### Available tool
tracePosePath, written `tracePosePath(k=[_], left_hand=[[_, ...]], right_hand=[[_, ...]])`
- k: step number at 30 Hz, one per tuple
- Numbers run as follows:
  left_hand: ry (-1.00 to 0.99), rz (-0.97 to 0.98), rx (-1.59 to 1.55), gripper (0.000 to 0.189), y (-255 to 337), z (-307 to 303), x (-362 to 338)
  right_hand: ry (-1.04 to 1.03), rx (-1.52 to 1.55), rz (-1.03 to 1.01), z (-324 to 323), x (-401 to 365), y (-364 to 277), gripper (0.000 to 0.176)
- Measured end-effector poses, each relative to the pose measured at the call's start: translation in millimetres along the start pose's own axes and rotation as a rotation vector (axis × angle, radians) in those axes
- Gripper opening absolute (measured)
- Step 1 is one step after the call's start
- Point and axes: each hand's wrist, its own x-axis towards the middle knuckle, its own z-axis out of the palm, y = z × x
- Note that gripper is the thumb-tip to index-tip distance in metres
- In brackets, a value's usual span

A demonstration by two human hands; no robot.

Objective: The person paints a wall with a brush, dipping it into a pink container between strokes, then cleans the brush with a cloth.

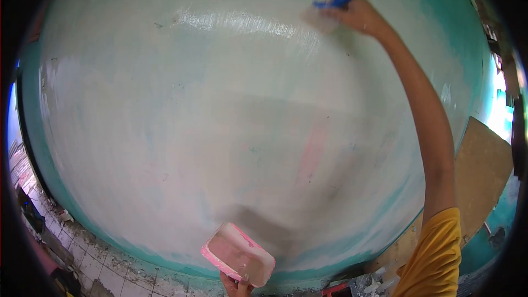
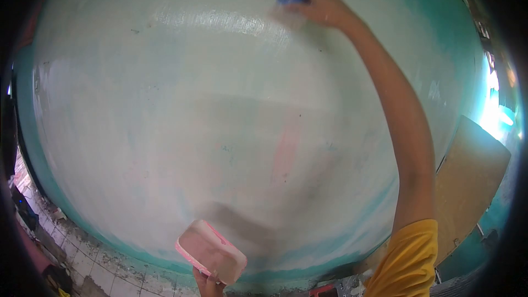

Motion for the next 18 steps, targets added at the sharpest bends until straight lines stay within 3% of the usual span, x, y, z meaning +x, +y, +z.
tracePosePath(k=[2, 4, 5, 7, 10, 12, 13, 14, 15, 16, 18], left_hand=[[-0.027, 0.02, 0.031, 0.092, -2.7, -6.7, 1.0], [-0.056, 0.041, 0.064, 0.092, -5.8, -9.8, -0.4], [0.003, -0.014, 0.029, 0.092, -8.6, -7.5, -3.9], [0.061, -0.072, -0.003, 0.092, -2.2, -4.1, -6.0], [0.02, -0.067, 0.042, 0.09, 6.3, -3.2, -3.8], [-0.033, 0.081, 0.163, 0.086, 3.0, -6.6, 0.1], [-0.034, 0.069, 0.166, 0.086, -0.1, -8.4, 1.7], [-0.018, 0.037, 0.157, 0.085, -4.8, -9.3, 4.4], [-0.001, 0.006, 0.145, 0.083, -6.7, -9.8, 4.1], [-0.002, -0.003, 0.144, 0.083, -2.4, -6.2, 3.8], [-0.041, -0.018, 0.089, 0.075, 9.9, 0.0, 5.5]], right_hand=[[0.082, -0.023, 0.032, -20.3, 13.2, 1.9, 0.052], [0.135, -0.026, 0.325, -43.2, 18.1, -16.4, 0.038], [0.135, -0.024, 0.33, -41.7, 16.8, -11.5, 0.038], [0.299, -0.296, 0.073, -34.0, 14.8, 2.9, 0.04], [0.274, -0.383, 0.142, -1.1, -4.0, 12.9, 0.037], [0.358, -0.316, -0.16, 26.0, -48.0, -7.4, 0.029], [0.081, -0.315, -0.134, 27.3, -70.1, -32.2, 0.03], [0.094, -0.188, -0.235, 45.0, -97.4, -46.0, 0.021], [-0.061, -0.207, -0.202, 58.6, -122.4, -64.7, 0.014], [-0.12, -0.092, -0.332, 65.9, -149.9, -84.5, 0.013], [-0.197, -0.067, -0.375, 98.1, -200.7, -115.1, 0.018]])
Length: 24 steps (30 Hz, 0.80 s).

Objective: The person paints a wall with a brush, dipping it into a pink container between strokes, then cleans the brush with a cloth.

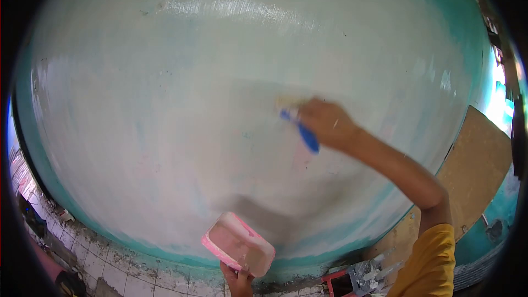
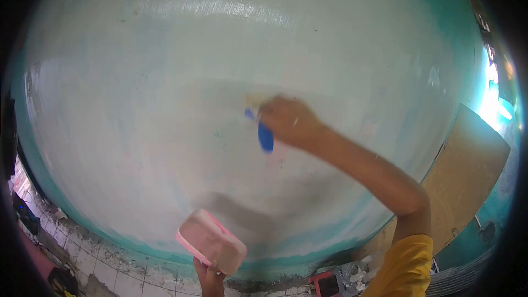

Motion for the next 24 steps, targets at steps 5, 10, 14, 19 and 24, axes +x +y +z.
tracePosePath(k=[5, 10, 14, 19, 24], left_hand=[[-0.016, -0.182, -0.337, 0.078, -26.5, -11.1, 5.4], [0.002, -0.267, -0.307, 0.078, -22.3, -13.9, 5.9], [0.008, -0.248, -0.34, 0.074, -26.4, -15.6, 5.3], [0.019, -0.229, -0.395, 0.071, -25.1, -9.6, 0.5], [0.048, -0.197, -0.386, 0.071, -20.0, -5.5, -3.7]], right_hand=[[-0.099, 0.299, 0.271, 5.1, 10.8, -2.2, 0.024], [0.324, -0.09, 0.233, -45.6, 76.4, 86.1, 0.036], [0.404, -0.069, 0.45, -39.9, 83.9, 87.7, 0.023], [0.036, -0.112, 0.175, 57.7, 9.1, -23.1, 0.025], [-0.015, 0.205, 0.09, 102.7, -46.6, -104.6, 0.028]])
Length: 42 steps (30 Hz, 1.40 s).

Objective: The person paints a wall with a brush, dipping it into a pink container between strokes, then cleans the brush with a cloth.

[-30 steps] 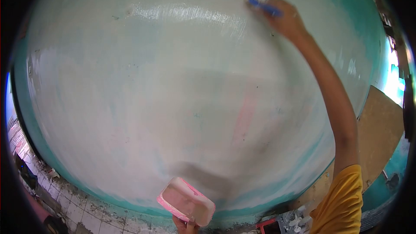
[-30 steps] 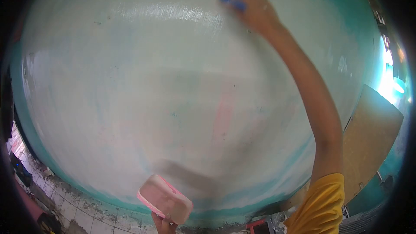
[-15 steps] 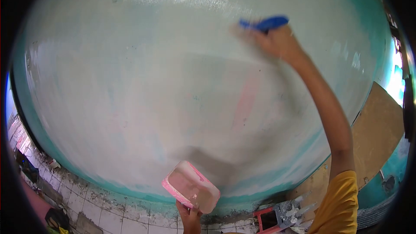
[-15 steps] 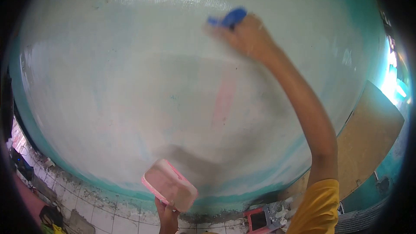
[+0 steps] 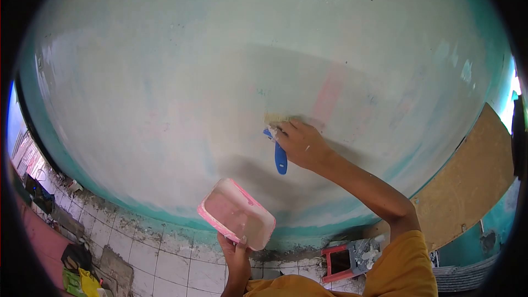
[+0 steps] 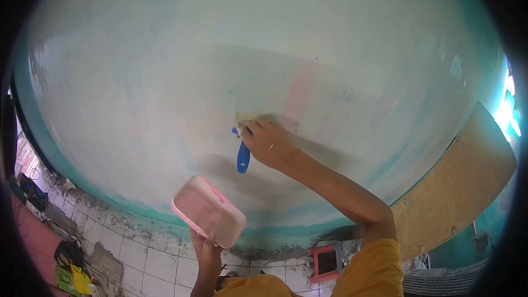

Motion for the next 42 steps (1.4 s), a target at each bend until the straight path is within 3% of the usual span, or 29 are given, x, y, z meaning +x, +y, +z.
tracePosePath(k=[1, 2, 3, 4, 5, 6, 7, 8, 9, 11, 15, 20, 24, 26, 27, 28, 29, 31, 33, 34, 36, 38, 40, 41, 42], left_hand=[[0.006, 0.001, 0.003, 0.071, -0.2, 1.0, 0.8], [0.008, 0.005, 0.01, 0.071, -0.5, 0.6, 0.8], [0.014, 0.006, 0.018, 0.071, 1.1, -0.8, -0.2], [0.027, -0.003, 0.027, 0.071, -0.7, -3.8, 0.6], [0.015, 0.001, 0.041, 0.071, -4.1, -7.1, 3.1], [0.003, 0.004, 0.055, 0.07, -7.4, -10.2, 5.5], [0.014, -0.004, 0.06, 0.07, -4.7, -9.6, 3.7], [0.006, -0.008, 0.062, 0.07, -1.8, -7.7, 2.9], [-0.002, -0.012, 0.064, 0.07, -0.2, -5.9, 3.0], [0.008, -0.006, 0.057, 0.07, 0.1, -3.1, 6.1], [0.025, 0.019, 0.05, 0.07, -4.2, -3.6, 6.0], [0.056, 0.018, 0.057, 0.07, -2.8, -1.0, 1.7], [0.069, 0.028, 0.055, 0.068, -8.2, -6.3, 3.3], [0.061, 0.008, 0.051, 0.067, -3.1, -5.7, 3.3], [0.048, -0.005, 0.043, 0.066, 2.1, -4.6, 1.5], [0.052, -0.009, 0.044, 0.066, 2.8, -5.4, 1.8], [0.059, -0.015, 0.043, 0.066, 1.6, -6.4, 3.1], [0.071, -0.022, 0.041, 0.066, 1.7, -8.4, 5.2], [0.062, -0.029, 0.048, 0.067, 1.9, -9.6, 6.0], [0.066, -0.029, 0.05, 0.067, 1.7, -11.2, 4.3], [0.056, -0.018, 0.05, 0.067, -1.7, -13.0, 5.8], [0.071, -0.01, 0.043, 0.067, 0.5, -9.2, 2.7], [0.089, -0.001, 0.04, 0.067, -3.4, -9.2, 5.8], [0.09, 0.002, 0.049, 0.068, -5.6, -11.6, 5.4], [0.092, 0.004, 0.06, 0.069, -7.9, -13.9, 5.7]], right_hand=[[-0.074, 0.104, 0.025, 1.8, -1.5, -1.4, 0.028], [0.067, 0.171, 0.013, 3.0, 7.0, 16.3, 0.027], [-0.119, 0.121, 0.219, -22.7, 31.7, 24.6, 0.022], [0.209, 0.106, 0.262, -23.2, 41.2, 42.3, 0.027], [0.164, 0.124, 0.416, -58.7, 66.0, 47.3, 0.031], [0.13, 0.059, 0.369, -76.5, 82.7, 69.3, 0.036], [0.353, -0.087, 0.172, -83.6, 94.8, 93.0, 0.037], [0.339, -0.031, 0.366, -114.6, 107.1, 83.9, 0.037], [0.402, -0.179, 0.367, -116.3, 115.1, 95.9, 0.026], [0.499, -0.136, 0.352, -120.0, 118.2, 86.4, 0.021], [0.328, -0.264, 0.21, -32.6, 67.7, 58.7, 0.015], [0.097, 0.057, 0.1, 81.0, -31.0, -43.4, 0.03], [0.137, 0.293, 0.139, 72.8, -23.6, -33.0, 0.024], [0.299, 0.166, 0.103, 47.7, 8.5, 3.3, 0.015], [0.353, 0.164, 0.199, 25.3, 30.5, 18.4, 0.013], [0.4, -0.006, 0.13, 10.7, 47.8, 41.2, 0.018], [0.309, 0.064, 0.31, -20.4, 67.7, 46.1, 0.021], [0.343, 0.056, 0.302, -47.5, 90.9, 58.7, 0.018], [0.639, -0.094, 0.192, -48.9, 102.7, 65.4, 0.014], [0.608, -0.147, 0.18, -48.0, 98.7, 58.3, 0.017], [0.312, -0.169, 0.313, -12.9, 78.5, 37.8, 0.022], [0.266, -0.177, 0.182, 44.8, 40.9, 9.7, 0.023], [0.051, 0.004, 0.19, 86.0, 0.5, -35.7, 0.024], [0.136, 0.0, 0.136, 109.9, -18.1, -54.1, 0.019], [-0.01, 0.084, 0.158, 129.5, -37.4, -71.7, 0.022]])
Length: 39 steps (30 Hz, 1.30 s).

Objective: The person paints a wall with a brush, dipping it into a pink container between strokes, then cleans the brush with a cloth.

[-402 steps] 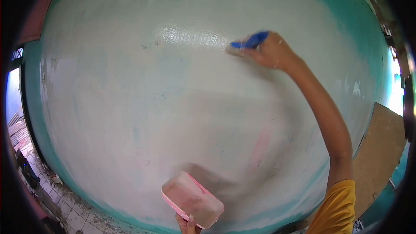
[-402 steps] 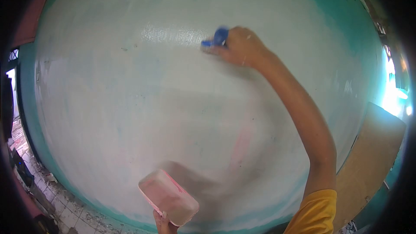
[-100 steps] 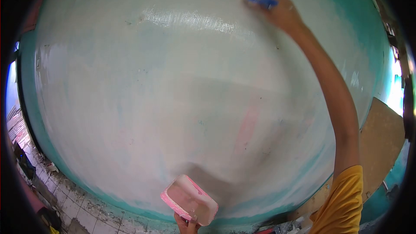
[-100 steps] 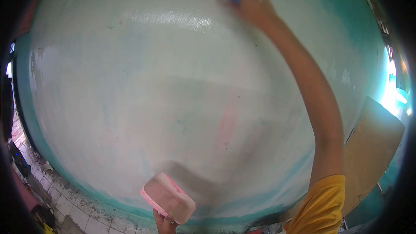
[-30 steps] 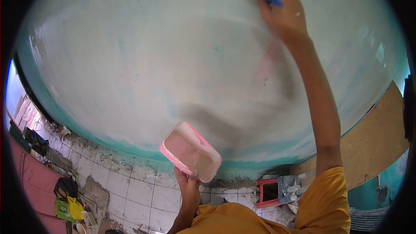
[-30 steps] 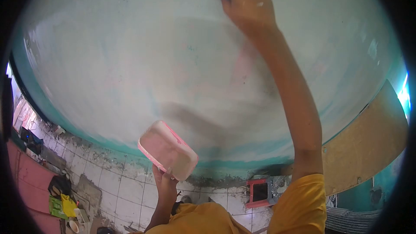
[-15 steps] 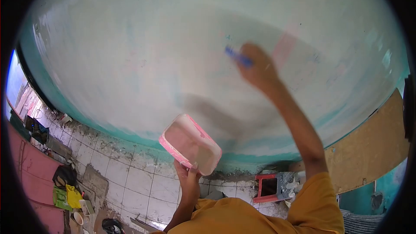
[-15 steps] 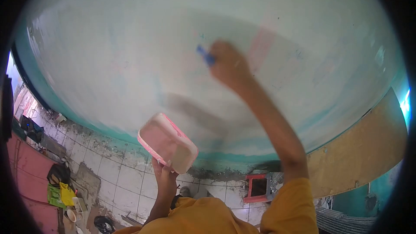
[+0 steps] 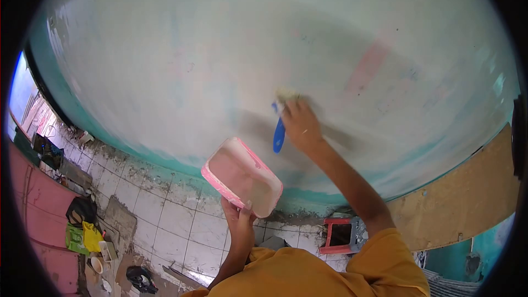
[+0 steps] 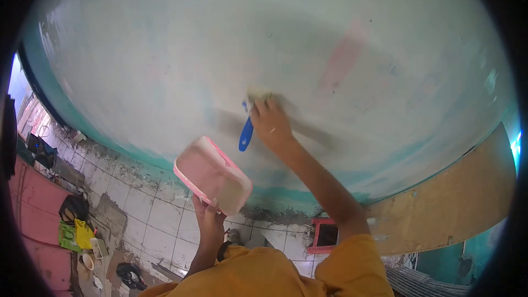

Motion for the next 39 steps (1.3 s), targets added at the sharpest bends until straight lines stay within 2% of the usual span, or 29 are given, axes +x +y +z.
tracePosePath(k=[3, 4, 5, 7, 8, 9, 11, 12, 13, 15, 17, 19, 20, 21, 23, 24, 25, 28, 30, 31, 33, 37, 39], left_hand=[[0.039, 0.022, -0.001, 0.069, -2.7, 3.8, 1.9], [0.051, 0.019, 0.012, 0.069, -3.4, 3.0, 1.4], [0.036, 0.041, 0.007, 0.07, -4.8, 2.8, 3.1], [0.024, 0.054, 0.008, 0.07, -7.2, 0.9, 5.3], [0.028, 0.07, 0.021, 0.07, -9.5, -2.0, 7.3], [0.031, 0.086, 0.036, 0.069, -11.3, -4.6, 8.7], [0.029, 0.102, 0.065, 0.07, -12.2, -8.8, 11.0], [0.024, 0.127, 0.084, 0.071, -11.2, -9.3, 11.9], [0.019, 0.119, 0.093, 0.071, -10.1, -10.6, 13.1], [-0.003, 0.112, 0.136, 0.075, -5.5, -12.0, 12.6], [-0.002, 0.086, 0.138, 0.077, 5.1, -8.5, 9.1], [0.001, 0.058, 0.143, 0.079, 11.8, -5.7, 5.9], [-0.033, 0.03, 0.167, 0.08, 14.3, -5.2, 7.1], [-0.064, 0.0, 0.192, 0.08, 13.5, -3.1, 7.5], [-0.087, -0.019, 0.176, 0.08, 3.4, 7.9, 11.6], [-0.166, 0.044, 0.207, 0.081, -12.0, 12.5, 14.5], [-0.249, 0.106, 0.235, 0.082, -19.1, 15.4, 17.2], [-0.311, 0.084, 0.216, 0.084, -25.2, 23.6, 11.1], [-0.367, 0.075, 0.218, 0.085, -30.6, 28.8, 7.3], [-0.395, 0.09, 0.188, 0.085, -33.7, 30.8, 5.1], [-0.426, 0.098, 0.165, 0.085, -38.9, 35.2, 0.0], [-0.495, 0.081, 0.183, 0.087, -44.0, 51.0, -14.6], [-0.507, 0.081, 0.198, 0.087, -45.4, 63.4, -22.6]], right_hand=[[-0.065, 0.159, 0.042, 24.3, -29.1, -25.1, 0.026], [0.042, 0.308, 0.116, 32.1, -34.8, -28.7, 0.028], [0.039, 0.317, 0.121, 36.2, -42.9, -28.2, 0.028], [0.074, 0.55, 0.328, 8.2, -40.6, -32.3, 0.032], [0.239, 0.562, 0.263, 16.5, -48.5, -27.5, 0.033], [0.234, 0.566, 0.272, 11.9, -53.3, -32.4, 0.033], [0.244, 1.051, 0.743, -1.8, -65.8, -48.6, 0.032], [0.251, 1.287, 0.848, -3.5, -76.7, -53.2, 0.034], [0.255, 1.286, 0.862, -13.4, -83.4, -60.5, 0.034], [0.232, 1.529, 1.228, -45.7, -94.5, -76.5, 0.035], [0.303, 1.622, 1.324, -74.4, -97.9, -97.5, 0.035], [0.56, 1.797, 1.429, -102.7, -100.5, -116.5, 0.034], [0.615, 1.757, 1.48, -115.3, -100.9, -124.0, 0.031], [0.617, 1.753, 1.501, -119.8, -113.8, -128.7, 0.031], [0.418, 1.628, 1.329, -126.6, -146.3, -125.4, 0.029], [0.382, 1.501, 1.233, -136.6, -153.9, -118.0, 0.024], [0.382, 1.501, 1.25, -140.7, -158.3, -116.2, 0.024], [0.349, 1.323, 1.18, -149.3, -170.4, -117.5, 0.025], [0.38, 1.092, 0.962, -144.5, -178.5, -110.3, 0.024], [0.383, 1.089, 0.972, -147.2, -178.9, -107.6, 0.024], [0.23, 0.885, 0.805, -156.9, -180.2, -101.7, 0.023], [0.174, 0.888, 0.901, -165.8, -190.8, -101.2, 0.021], [0.173, 0.955, 1.021, -178.2, -191.0, -95.4, 0.02]])
